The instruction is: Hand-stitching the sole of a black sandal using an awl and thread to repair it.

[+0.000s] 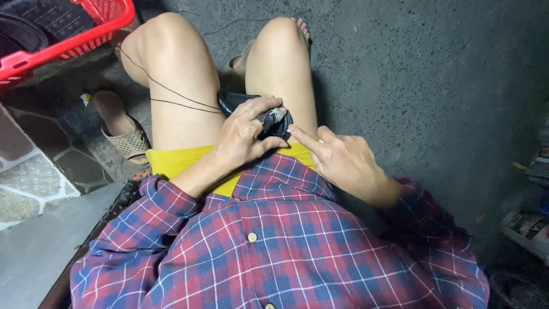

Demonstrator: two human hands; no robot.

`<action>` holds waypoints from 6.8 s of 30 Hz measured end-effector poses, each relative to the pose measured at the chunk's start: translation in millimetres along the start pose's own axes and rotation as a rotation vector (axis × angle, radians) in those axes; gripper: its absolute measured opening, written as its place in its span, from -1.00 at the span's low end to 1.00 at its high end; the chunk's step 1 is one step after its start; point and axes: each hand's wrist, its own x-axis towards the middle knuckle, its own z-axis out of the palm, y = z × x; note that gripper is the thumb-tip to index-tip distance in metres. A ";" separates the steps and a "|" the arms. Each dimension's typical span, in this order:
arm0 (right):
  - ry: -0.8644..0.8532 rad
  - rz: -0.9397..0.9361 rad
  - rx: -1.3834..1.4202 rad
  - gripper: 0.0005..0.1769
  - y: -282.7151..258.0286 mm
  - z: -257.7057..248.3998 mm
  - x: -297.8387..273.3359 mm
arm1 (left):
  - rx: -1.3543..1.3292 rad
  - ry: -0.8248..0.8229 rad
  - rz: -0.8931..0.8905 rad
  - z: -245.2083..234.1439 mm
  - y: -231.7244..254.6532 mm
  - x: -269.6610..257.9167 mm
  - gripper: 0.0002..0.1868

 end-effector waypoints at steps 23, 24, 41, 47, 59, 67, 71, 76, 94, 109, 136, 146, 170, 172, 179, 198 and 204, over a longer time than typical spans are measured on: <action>0.656 -0.302 0.369 -0.71 14.3 57.0 31.9 | -0.094 0.067 -0.025 -6.3 10.5 18.0 -0.53; 0.663 -0.300 0.371 -0.71 10.0 58.9 31.3 | -0.091 0.063 -0.020 -7.1 10.7 15.2 -0.53; 0.833 -0.133 0.099 -0.71 -17.4 110.8 0.2 | 0.413 -0.354 -0.010 -37.2 25.4 -29.2 -0.89; 0.798 -0.130 0.086 -0.72 -16.9 101.5 1.2 | 0.255 -0.458 -0.178 -40.8 27.7 -31.6 -0.91; 0.886 -0.180 0.048 -0.72 -8.3 94.1 10.2 | -0.660 -0.062 -0.393 -30.2 44.6 -7.8 -0.93; 0.874 -0.222 0.032 -0.68 -7.7 90.1 8.4 | -0.104 -0.177 -0.546 -26.7 46.9 -1.7 -0.80; 0.830 -0.228 0.150 -0.67 -11.2 77.2 6.0 | -0.407 -0.223 -0.756 -28.4 30.8 -16.1 -0.63; 0.547 -0.188 0.118 -0.54 -5.2 38.2 -18.4 | -0.425 -0.250 -0.790 -33.4 36.3 6.5 -0.64; 0.628 0.152 1.222 -0.82 -12.7 92.3 -2.5 | 0.399 -0.221 0.011 -23.7 34.1 -29.2 -0.94; 0.736 -0.274 0.975 -0.86 -33.6 83.6 7.0 | -0.148 -0.274 -0.792 -18.1 51.4 -17.1 -0.79; 0.877 0.290 1.342 -0.81 10.1 23.0 -11.5 | 0.339 -0.164 0.022 -22.2 32.3 -20.0 -0.82; 0.445 -0.013 1.019 -0.94 -19.0 53.8 18.4 | -1.117 0.022 -0.601 -46.0 41.4 -0.2 -0.83; 0.072 0.221 1.635 -0.96 -18.0 43.9 5.1 | -0.905 -0.328 -0.450 -86.4 28.3 71.9 -0.80; 0.181 0.144 1.785 -0.94 -8.8 68.4 2.0 | -0.923 -0.491 -0.401 -71.9 37.6 57.2 -0.81; 0.691 -0.225 0.851 -0.65 -1.0 45.3 -5.0 | -0.750 -0.142 -0.666 -116.3 17.7 38.4 -0.75; 0.355 -0.184 0.475 -0.52 -1.2 35.4 -5.6 | 0.041 -0.236 -0.079 -74.7 51.9 22.2 -0.43; 0.233 -0.064 0.642 -0.56 -6.6 21.1 -5.2 | 0.049 -0.190 -0.128 -26.9 28.1 -2.8 -0.57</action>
